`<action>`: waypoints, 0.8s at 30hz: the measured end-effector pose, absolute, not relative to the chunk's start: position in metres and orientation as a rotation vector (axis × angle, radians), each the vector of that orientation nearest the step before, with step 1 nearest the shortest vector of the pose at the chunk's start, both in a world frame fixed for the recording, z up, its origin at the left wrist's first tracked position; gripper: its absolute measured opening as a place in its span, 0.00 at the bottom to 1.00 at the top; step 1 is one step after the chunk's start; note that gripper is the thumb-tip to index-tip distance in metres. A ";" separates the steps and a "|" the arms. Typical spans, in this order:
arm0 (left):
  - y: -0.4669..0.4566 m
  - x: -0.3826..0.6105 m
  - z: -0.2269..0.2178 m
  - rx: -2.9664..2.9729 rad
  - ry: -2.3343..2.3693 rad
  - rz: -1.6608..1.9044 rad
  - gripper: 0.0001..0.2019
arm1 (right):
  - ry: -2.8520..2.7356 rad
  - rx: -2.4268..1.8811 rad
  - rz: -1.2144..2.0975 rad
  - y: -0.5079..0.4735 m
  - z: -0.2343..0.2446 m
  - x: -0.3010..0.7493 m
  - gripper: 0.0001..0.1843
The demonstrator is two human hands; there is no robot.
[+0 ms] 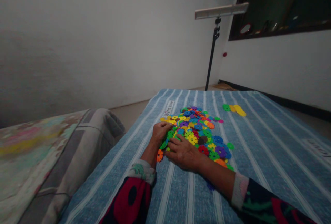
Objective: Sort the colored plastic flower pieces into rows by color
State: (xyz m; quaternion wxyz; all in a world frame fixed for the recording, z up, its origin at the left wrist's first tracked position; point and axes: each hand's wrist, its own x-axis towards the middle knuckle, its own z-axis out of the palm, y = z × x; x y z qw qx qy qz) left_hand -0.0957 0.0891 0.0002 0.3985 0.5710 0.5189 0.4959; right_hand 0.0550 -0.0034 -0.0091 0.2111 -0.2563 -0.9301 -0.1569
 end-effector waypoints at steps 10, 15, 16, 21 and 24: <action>0.100 -0.097 -0.010 1.476 1.359 1.408 0.12 | -2.553 -0.926 -0.440 0.067 -0.008 0.072 0.12; 0.099 -0.095 -0.010 1.563 1.358 1.385 0.11 | -2.416 -0.935 -0.334 0.068 0.002 0.079 0.14; 0.098 -0.095 -0.010 1.572 1.358 1.380 0.11 | -2.357 -0.934 -0.314 0.064 0.004 0.084 0.15; 0.096 -0.093 -0.011 1.561 1.396 1.358 0.11 | -1.995 -1.220 -0.209 0.032 0.001 0.144 0.21; 0.095 -0.092 -0.009 1.543 1.420 1.360 0.11 | -1.841 -1.517 -0.127 0.005 -0.017 0.186 0.29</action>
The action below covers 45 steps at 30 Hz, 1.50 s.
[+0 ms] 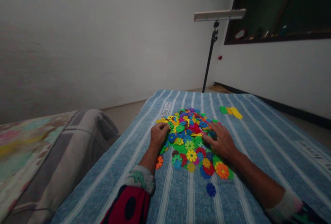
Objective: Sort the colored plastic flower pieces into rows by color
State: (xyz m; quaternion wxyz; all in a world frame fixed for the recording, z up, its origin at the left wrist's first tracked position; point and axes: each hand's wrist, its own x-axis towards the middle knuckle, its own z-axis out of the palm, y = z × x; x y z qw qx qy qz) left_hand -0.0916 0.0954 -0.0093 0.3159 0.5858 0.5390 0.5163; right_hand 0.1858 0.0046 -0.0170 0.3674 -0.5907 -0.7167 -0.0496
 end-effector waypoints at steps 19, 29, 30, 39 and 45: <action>0.095 -0.090 -0.007 1.680 1.577 1.438 0.13 | -1.971 -1.552 0.015 -0.004 -0.047 0.141 0.57; 0.099 -0.091 -0.011 1.750 1.472 1.310 0.18 | -1.907 -1.447 -0.084 0.044 -0.027 0.110 0.40; 0.099 -0.091 -0.010 1.771 1.464 1.295 0.19 | -1.909 -1.444 -0.078 0.049 -0.024 0.109 0.37; 0.098 -0.088 -0.007 1.929 1.379 1.191 0.26 | -1.821 -1.505 -0.036 0.075 -0.010 0.091 0.21; 0.103 -0.090 -0.009 2.015 1.333 1.176 0.28 | -1.727 -1.361 0.073 0.073 -0.007 0.081 0.16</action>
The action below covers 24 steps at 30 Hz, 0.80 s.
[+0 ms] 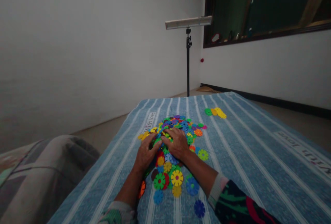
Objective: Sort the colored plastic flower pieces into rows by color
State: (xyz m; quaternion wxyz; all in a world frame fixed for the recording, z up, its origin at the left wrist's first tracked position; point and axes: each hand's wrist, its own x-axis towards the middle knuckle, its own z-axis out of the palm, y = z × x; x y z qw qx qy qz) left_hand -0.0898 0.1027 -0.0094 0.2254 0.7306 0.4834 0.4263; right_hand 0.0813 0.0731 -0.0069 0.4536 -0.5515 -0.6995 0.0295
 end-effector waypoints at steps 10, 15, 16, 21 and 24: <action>0.101 -0.087 -0.010 2.180 1.283 1.143 0.30 | -1.525 -1.130 0.074 0.077 -0.004 0.107 0.14; 0.101 -0.088 -0.012 2.169 1.329 1.093 0.32 | -1.261 -1.638 0.022 0.086 -0.015 0.163 0.16; 0.101 -0.088 -0.013 2.166 1.341 1.081 0.32 | -1.216 -1.701 0.021 0.086 -0.019 0.172 0.17; 0.098 -0.088 -0.011 2.179 1.357 1.046 0.32 | -1.163 -1.848 0.066 0.087 -0.032 0.182 0.21; 0.097 -0.087 -0.011 2.176 1.357 1.051 0.32 | -1.285 -1.804 0.111 0.090 -0.035 0.168 0.19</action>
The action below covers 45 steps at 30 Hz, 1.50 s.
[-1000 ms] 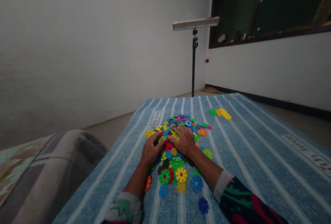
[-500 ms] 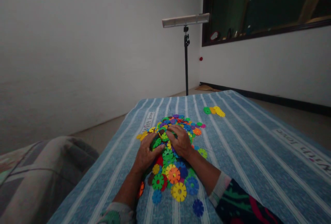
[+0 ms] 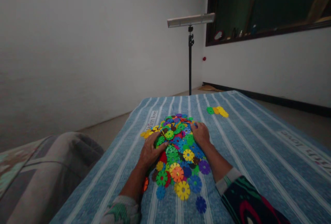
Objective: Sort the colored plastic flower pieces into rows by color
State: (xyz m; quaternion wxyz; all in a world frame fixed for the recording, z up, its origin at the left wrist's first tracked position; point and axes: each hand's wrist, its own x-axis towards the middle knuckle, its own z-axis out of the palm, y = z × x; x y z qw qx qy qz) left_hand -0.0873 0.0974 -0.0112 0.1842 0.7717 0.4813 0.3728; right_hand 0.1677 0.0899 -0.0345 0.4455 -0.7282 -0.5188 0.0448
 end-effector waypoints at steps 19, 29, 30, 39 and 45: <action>0.091 -0.087 -0.009 2.201 1.329 1.047 0.35 | -1.651 -1.320 0.345 0.086 -0.033 0.130 0.20; 0.090 -0.086 -0.008 2.121 1.423 1.075 0.29 | -1.721 -1.245 0.303 0.083 -0.031 0.123 0.20; 0.090 -0.086 -0.007 2.103 1.450 1.078 0.28 | -1.721 -1.232 0.310 0.083 -0.030 0.123 0.19; 0.085 -0.088 -0.002 2.082 1.506 1.110 0.18 | -1.723 -1.089 0.412 0.076 -0.022 0.124 0.18; 0.086 -0.089 -0.006 2.055 1.552 1.141 0.16 | -1.715 -1.096 0.413 0.075 -0.025 0.124 0.17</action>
